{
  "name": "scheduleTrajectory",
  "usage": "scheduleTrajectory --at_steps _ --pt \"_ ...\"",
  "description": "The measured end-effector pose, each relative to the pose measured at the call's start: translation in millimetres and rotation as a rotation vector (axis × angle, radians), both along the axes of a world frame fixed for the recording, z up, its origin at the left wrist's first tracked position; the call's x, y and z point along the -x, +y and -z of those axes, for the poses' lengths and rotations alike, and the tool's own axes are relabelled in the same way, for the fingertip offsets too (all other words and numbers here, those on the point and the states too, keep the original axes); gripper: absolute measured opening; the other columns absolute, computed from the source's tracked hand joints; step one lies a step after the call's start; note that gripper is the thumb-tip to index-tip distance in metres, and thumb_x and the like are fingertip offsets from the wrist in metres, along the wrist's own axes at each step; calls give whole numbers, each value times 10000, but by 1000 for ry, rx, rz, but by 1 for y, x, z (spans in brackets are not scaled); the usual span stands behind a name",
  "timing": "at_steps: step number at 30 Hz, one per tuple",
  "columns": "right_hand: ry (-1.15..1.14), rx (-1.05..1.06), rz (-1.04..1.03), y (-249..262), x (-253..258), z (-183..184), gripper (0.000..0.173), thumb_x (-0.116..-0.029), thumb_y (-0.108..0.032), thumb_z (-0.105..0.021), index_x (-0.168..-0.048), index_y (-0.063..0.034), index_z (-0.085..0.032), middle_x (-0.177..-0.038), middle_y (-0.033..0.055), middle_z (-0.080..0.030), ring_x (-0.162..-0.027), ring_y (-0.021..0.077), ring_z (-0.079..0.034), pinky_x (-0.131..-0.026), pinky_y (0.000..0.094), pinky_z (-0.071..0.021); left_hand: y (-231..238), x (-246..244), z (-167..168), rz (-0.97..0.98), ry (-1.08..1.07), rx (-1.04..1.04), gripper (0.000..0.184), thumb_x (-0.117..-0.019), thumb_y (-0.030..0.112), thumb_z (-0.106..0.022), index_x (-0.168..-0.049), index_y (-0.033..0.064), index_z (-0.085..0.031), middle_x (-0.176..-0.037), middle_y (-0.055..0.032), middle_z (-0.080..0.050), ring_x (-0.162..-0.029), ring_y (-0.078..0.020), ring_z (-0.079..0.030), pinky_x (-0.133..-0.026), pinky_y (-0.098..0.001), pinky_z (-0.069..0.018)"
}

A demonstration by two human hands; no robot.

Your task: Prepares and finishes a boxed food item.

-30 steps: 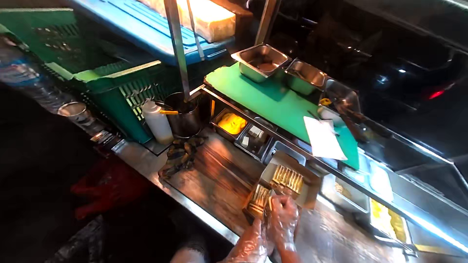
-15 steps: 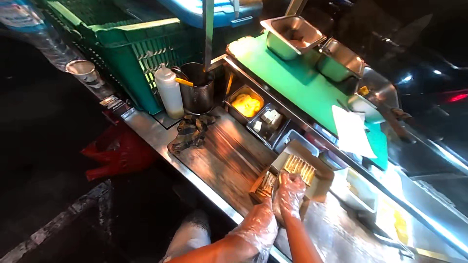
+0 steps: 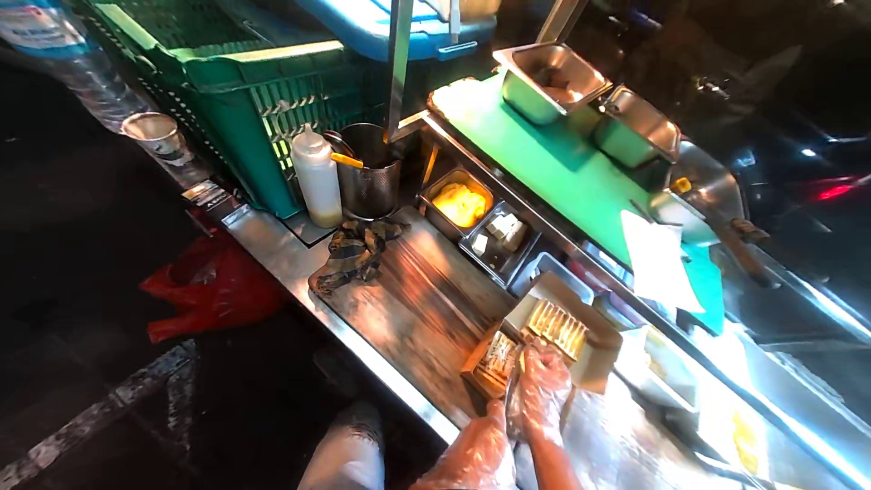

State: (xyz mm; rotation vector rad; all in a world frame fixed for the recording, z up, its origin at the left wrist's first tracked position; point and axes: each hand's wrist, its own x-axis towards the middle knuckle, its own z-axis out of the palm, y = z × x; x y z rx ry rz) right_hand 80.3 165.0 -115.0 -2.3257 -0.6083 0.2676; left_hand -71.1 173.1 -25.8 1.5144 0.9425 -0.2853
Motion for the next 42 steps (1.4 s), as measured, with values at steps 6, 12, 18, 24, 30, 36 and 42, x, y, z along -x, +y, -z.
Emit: scheduleTrajectory --at_steps 6,12,18,24,30,36,42 --pt "0 -72 15 -12 1 -7 184 -875 -168 -728 -762 -42 -658 -705 65 -646 -677 183 -643 -665 413 -550 -14 -3 -5 34 12 -80 456 -1039 164 -503 -1455 2 -409 -1111 -214 -697 -1052 -344 -705 -932 -483 -559" --pt "-18 -164 25 -6 3 -24 189 -849 -135 -724 -709 -61 -620 -642 28 -599 -617 138 -606 -614 353 -527 -4 -15 -1 -9 -120 -142 501 -1042 218 -510 -1472 -23 -421 -1180 -219 -680 -1098 -333 -686 -967 -475 -547" --pt "-50 -122 0 0 -10 -31 180 -872 -123 -709 -736 -35 -630 -693 59 -622 -671 155 -626 -660 361 -537 11 -28 -12 6 -88 -58 467 -1054 191 -497 -1477 5 -431 -1253 -221 -650 -1164 -318 -654 -1014 -456 -514" --pt "-46 24 46 -16 -33 -16 197 -901 -179 -731 -826 -7 -670 -753 113 -658 -735 234 -652 -722 460 -550 -5 -29 -7 56 -72 -17 453 -1074 206 -452 -1482 14 -407 -1218 -210 -663 -1136 -318 -667 -995 -475 -521" --pt "-55 -10 121 -45 -31 -2 182 -875 -122 -743 -751 -34 -644 -676 69 -623 -652 188 -618 -651 419 -527 -31 -22 6 75 -144 -30 431 -1047 168 -464 -1442 -3 -445 -1159 -216 -681 -1097 -335 -680 -952 -487 -546" --pt "-38 -89 128 -71 -15 -12 159 -862 -95 -720 -750 -37 -624 -636 35 -605 -589 133 -606 -583 347 -532 -41 -27 7 124 -150 -53 449 -1025 167 -508 -1432 -11 -442 -1170 -233 -674 -1098 -358 -681 -955 -506 -546" --pt "-74 -86 159 -81 -18 -27 193 -861 -107 -708 -726 -45 -584 -609 30 -572 -567 129 -582 -563 335 -508 -22 -37 -29 202 -120 102 503 -1060 174 -512 -1506 -19 -384 -1283 -263 -631 -1207 -382 -627 -1046 -518 -479"
